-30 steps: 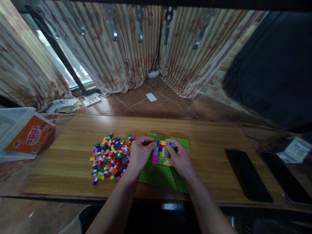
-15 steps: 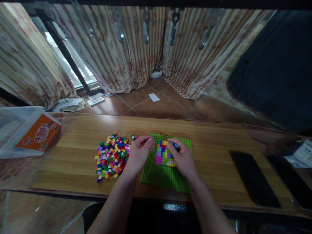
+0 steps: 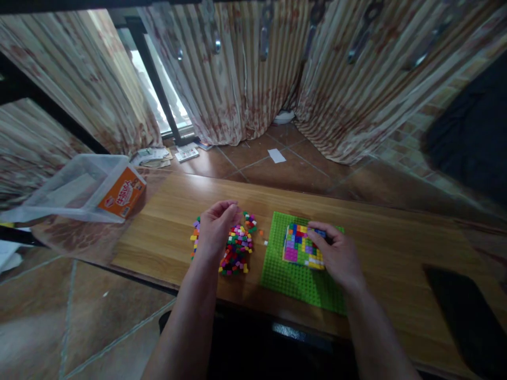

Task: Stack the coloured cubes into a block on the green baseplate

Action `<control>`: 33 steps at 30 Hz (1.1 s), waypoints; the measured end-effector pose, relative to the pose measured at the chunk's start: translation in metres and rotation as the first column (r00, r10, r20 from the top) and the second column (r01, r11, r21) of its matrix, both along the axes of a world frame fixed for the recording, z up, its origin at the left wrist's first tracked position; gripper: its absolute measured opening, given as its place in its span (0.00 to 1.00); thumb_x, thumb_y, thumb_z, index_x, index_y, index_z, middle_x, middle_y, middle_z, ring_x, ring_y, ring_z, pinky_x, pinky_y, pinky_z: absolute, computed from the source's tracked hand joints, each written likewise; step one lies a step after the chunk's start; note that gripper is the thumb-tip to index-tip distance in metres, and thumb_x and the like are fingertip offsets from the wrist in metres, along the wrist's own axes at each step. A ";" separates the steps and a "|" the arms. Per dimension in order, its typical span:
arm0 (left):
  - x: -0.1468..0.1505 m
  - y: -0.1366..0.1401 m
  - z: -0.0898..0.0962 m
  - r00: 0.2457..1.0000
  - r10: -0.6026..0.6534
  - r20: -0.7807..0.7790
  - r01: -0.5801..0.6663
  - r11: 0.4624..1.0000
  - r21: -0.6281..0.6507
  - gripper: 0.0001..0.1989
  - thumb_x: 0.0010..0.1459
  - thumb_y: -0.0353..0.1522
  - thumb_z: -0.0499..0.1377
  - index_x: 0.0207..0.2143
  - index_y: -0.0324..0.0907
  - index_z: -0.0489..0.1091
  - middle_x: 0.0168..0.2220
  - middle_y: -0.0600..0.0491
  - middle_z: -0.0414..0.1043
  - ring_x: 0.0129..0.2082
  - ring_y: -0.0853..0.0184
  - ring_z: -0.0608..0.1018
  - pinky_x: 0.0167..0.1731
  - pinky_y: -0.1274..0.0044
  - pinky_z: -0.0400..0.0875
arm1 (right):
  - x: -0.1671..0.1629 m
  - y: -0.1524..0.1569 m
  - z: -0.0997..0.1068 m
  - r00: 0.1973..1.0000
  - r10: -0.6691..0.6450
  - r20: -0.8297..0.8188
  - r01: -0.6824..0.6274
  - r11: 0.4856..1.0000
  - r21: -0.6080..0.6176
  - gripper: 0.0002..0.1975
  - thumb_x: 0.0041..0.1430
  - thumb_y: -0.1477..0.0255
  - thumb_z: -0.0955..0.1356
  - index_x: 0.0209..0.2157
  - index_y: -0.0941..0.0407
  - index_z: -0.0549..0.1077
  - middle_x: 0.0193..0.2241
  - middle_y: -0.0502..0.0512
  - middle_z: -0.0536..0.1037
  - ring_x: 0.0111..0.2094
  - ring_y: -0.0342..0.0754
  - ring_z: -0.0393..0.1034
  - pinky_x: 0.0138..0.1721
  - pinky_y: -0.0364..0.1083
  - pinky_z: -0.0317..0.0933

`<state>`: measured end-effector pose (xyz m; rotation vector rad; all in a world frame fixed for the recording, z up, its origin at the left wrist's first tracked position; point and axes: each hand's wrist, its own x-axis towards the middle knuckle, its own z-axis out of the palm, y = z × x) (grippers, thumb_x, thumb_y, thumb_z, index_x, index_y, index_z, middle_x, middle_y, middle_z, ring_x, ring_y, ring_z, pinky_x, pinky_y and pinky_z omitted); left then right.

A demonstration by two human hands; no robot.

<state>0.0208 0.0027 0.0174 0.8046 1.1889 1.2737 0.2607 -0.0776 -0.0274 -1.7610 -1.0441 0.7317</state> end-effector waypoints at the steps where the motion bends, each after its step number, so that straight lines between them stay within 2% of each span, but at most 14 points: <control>1: -0.003 0.000 0.000 1.000 0.010 0.001 -0.010 1.000 0.000 0.18 0.40 0.38 0.70 0.32 0.37 0.75 0.27 0.54 0.75 0.27 0.74 0.74 0.32 0.81 0.69 | -0.001 -0.001 0.002 0.997 -0.023 0.078 0.019 0.999 0.047 0.18 0.54 0.56 0.71 0.40 0.54 0.80 0.39 0.56 0.82 0.39 0.54 0.75 0.44 0.54 0.67; 3: -0.008 0.000 0.001 1.000 0.016 0.006 -0.016 1.000 0.003 0.17 0.40 0.38 0.70 0.32 0.37 0.75 0.28 0.54 0.76 0.28 0.73 0.75 0.33 0.81 0.69 | -0.009 -0.004 0.009 0.965 -0.089 0.246 0.043 0.982 0.185 0.14 0.58 0.59 0.69 0.39 0.53 0.80 0.40 0.56 0.82 0.43 0.54 0.75 0.48 0.55 0.65; 5: -0.011 -0.001 0.001 1.000 0.001 0.016 -0.002 1.000 0.006 0.17 0.40 0.38 0.70 0.32 0.37 0.75 0.28 0.54 0.76 0.28 0.73 0.75 0.33 0.81 0.69 | -0.024 -0.007 0.016 0.917 -0.119 0.380 -0.007 0.949 0.314 0.11 0.62 0.62 0.67 0.38 0.52 0.79 0.39 0.55 0.81 0.44 0.52 0.74 0.49 0.54 0.65; 7: -0.012 -0.002 0.002 1.000 -0.016 0.014 0.016 1.000 0.004 0.17 0.41 0.38 0.70 0.32 0.37 0.75 0.28 0.54 0.76 0.28 0.73 0.75 0.33 0.80 0.69 | -0.045 -0.009 0.020 0.889 -0.020 0.457 -0.148 0.934 0.327 0.10 0.64 0.64 0.66 0.38 0.52 0.79 0.38 0.55 0.81 0.42 0.51 0.74 0.46 0.52 0.66; 9: -0.013 -0.003 0.003 1.000 -0.021 -0.001 0.021 1.000 0.005 0.16 0.42 0.37 0.69 0.32 0.37 0.75 0.28 0.54 0.76 0.27 0.73 0.75 0.32 0.80 0.69 | -0.066 -0.008 0.020 0.835 0.133 0.534 -0.319 0.908 0.272 0.10 0.65 0.68 0.65 0.37 0.53 0.78 0.38 0.55 0.81 0.41 0.50 0.75 0.45 0.50 0.67; 11: -0.015 -0.003 0.003 1.000 -0.019 -0.025 0.019 1.000 0.009 0.16 0.43 0.37 0.69 0.33 0.37 0.75 0.27 0.54 0.76 0.27 0.73 0.74 0.32 0.80 0.69 | -0.084 -0.005 0.016 0.774 0.244 0.584 -0.410 0.896 0.169 0.11 0.67 0.72 0.62 0.38 0.54 0.78 0.38 0.56 0.81 0.40 0.49 0.74 0.44 0.49 0.66; 14: -0.019 -0.002 -0.001 0.995 -0.039 -0.090 0.041 0.999 0.018 0.14 0.44 0.36 0.67 0.32 0.38 0.75 0.27 0.55 0.76 0.27 0.72 0.74 0.31 0.80 0.68 | -0.100 -0.002 0.011 0.705 0.280 0.652 -0.396 0.918 0.035 0.13 0.66 0.77 0.61 0.38 0.55 0.77 0.37 0.57 0.81 0.40 0.50 0.74 0.44 0.48 0.65; 17: -0.024 0.000 -0.007 0.959 -0.093 -0.268 0.111 0.992 0.054 0.09 0.46 0.33 0.65 0.31 0.38 0.76 0.26 0.55 0.76 0.26 0.71 0.74 0.30 0.80 0.68 | -0.108 0.000 0.011 0.643 0.309 0.701 -0.326 0.938 -0.115 0.14 0.64 0.81 0.61 0.37 0.55 0.77 0.39 0.57 0.81 0.40 0.50 0.74 0.43 0.47 0.64; 19: -0.027 0.000 -0.012 0.882 -0.143 -0.449 0.195 0.978 0.071 0.05 0.48 0.31 0.63 0.30 0.39 0.77 0.26 0.54 0.77 0.27 0.70 0.75 0.31 0.79 0.68 | -0.112 0.000 0.013 0.601 0.352 0.718 -0.285 0.933 -0.219 0.14 0.63 0.81 0.62 0.37 0.54 0.77 0.39 0.57 0.81 0.41 0.50 0.74 0.41 0.46 0.63; 22: -0.030 -0.002 -0.014 0.699 -0.253 -0.669 0.377 0.925 0.044 0.07 0.51 0.26 0.59 0.28 0.40 0.78 0.28 0.53 0.79 0.29 0.67 0.77 0.32 0.78 0.68 | -0.117 0.003 0.018 0.550 0.410 0.728 -0.230 0.912 -0.340 0.14 0.63 0.81 0.63 0.37 0.53 0.78 0.39 0.55 0.81 0.41 0.51 0.74 0.37 0.46 0.61; 25: -0.030 -0.005 -0.011 0.525 -0.297 -0.797 0.469 0.883 -0.021 0.10 0.52 0.24 0.57 0.29 0.40 0.78 0.31 0.52 0.81 0.32 0.65 0.79 0.36 0.76 0.70 | -0.118 0.005 0.016 0.533 0.428 0.730 -0.215 0.903 -0.372 0.13 0.63 0.80 0.63 0.38 0.52 0.78 0.38 0.53 0.81 0.41 0.51 0.73 0.35 0.45 0.60; 29: -0.029 -0.008 -0.007 0.358 -0.264 -0.895 0.478 0.876 -0.067 0.11 0.55 0.24 0.56 0.34 0.41 0.79 0.37 0.49 0.82 0.39 0.62 0.80 0.42 0.74 0.70 | -0.115 0.004 0.009 0.585 0.399 0.706 -0.310 0.914 -0.261 0.15 0.61 0.83 0.63 0.39 0.52 0.78 0.39 0.54 0.81 0.42 0.50 0.74 0.40 0.46 0.63; 33: -0.022 -0.010 -0.010 0.218 -0.193 -0.957 0.471 0.879 -0.070 0.13 0.58 0.26 0.54 0.38 0.43 0.78 0.41 0.49 0.81 0.43 0.60 0.80 0.44 0.73 0.70 | -0.105 0.000 0.021 0.760 0.283 0.585 -0.367 0.930 0.027 0.14 0.65 0.76 0.61 0.40 0.52 0.78 0.39 0.54 0.82 0.39 0.50 0.77 0.40 0.48 0.67</control>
